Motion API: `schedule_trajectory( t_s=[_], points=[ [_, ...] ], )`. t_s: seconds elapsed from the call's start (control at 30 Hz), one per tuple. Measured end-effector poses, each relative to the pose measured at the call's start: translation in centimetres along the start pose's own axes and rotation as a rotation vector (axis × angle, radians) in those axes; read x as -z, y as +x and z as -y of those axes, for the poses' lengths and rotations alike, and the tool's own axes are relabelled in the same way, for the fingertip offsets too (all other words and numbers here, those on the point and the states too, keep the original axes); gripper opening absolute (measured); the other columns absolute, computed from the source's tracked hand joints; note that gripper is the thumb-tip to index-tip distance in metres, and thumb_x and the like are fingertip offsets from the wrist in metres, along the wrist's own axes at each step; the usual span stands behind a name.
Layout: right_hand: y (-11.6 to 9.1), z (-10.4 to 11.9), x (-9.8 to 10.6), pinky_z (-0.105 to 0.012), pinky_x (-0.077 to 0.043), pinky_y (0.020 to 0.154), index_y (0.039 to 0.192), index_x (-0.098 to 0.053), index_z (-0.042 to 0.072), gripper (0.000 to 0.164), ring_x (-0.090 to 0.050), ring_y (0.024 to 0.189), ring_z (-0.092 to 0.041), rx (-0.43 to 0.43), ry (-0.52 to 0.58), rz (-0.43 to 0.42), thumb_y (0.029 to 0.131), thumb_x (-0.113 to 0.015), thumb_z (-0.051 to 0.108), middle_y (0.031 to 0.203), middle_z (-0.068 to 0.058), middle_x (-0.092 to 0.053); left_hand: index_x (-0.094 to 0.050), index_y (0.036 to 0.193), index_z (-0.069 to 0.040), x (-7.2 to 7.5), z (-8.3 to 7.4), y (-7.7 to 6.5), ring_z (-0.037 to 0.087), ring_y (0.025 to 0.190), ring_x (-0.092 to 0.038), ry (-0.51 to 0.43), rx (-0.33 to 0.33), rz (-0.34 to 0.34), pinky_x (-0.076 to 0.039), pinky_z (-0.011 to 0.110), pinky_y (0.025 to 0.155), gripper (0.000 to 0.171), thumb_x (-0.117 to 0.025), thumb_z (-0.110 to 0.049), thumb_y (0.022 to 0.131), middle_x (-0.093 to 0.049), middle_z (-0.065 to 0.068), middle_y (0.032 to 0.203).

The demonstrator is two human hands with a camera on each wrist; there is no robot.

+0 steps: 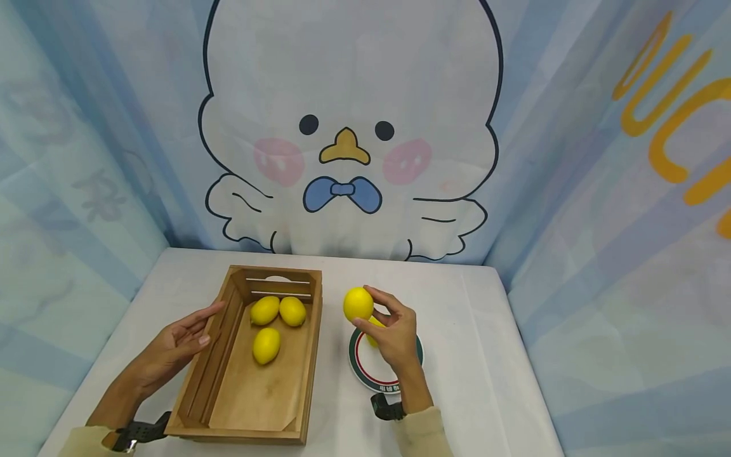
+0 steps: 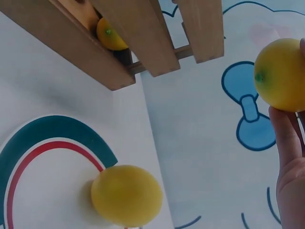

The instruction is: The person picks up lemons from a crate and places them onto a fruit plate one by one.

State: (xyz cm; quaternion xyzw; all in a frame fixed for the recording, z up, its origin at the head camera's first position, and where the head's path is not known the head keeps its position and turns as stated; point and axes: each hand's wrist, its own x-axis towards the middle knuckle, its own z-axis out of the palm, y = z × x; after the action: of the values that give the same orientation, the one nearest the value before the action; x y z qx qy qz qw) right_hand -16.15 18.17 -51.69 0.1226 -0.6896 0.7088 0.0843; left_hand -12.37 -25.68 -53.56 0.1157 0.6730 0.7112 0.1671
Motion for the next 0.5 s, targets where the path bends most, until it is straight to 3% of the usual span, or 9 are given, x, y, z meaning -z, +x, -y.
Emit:
schedule_trajectory(
  t_s=[0.5],
  points=[
    [-1.5, -1.1, 1.6, -0.032, -0.059, 0.103, 0.137, -0.068, -0.002, 0.061, -0.067, 0.123, -0.022, -0.032, -0.013, -0.072, 0.080, -0.088, -0.008, 0.142, -0.022, -0.065, -0.029, 0.169, -0.011, -0.1, -0.1, 0.0, -0.026, 0.138, -0.033, 0.027, 0.025, -0.009, -0.040, 0.006, 0.111, 0.063, -0.053, -0.007, 0.110, 0.002, 0.018, 0.180]
  ],
)
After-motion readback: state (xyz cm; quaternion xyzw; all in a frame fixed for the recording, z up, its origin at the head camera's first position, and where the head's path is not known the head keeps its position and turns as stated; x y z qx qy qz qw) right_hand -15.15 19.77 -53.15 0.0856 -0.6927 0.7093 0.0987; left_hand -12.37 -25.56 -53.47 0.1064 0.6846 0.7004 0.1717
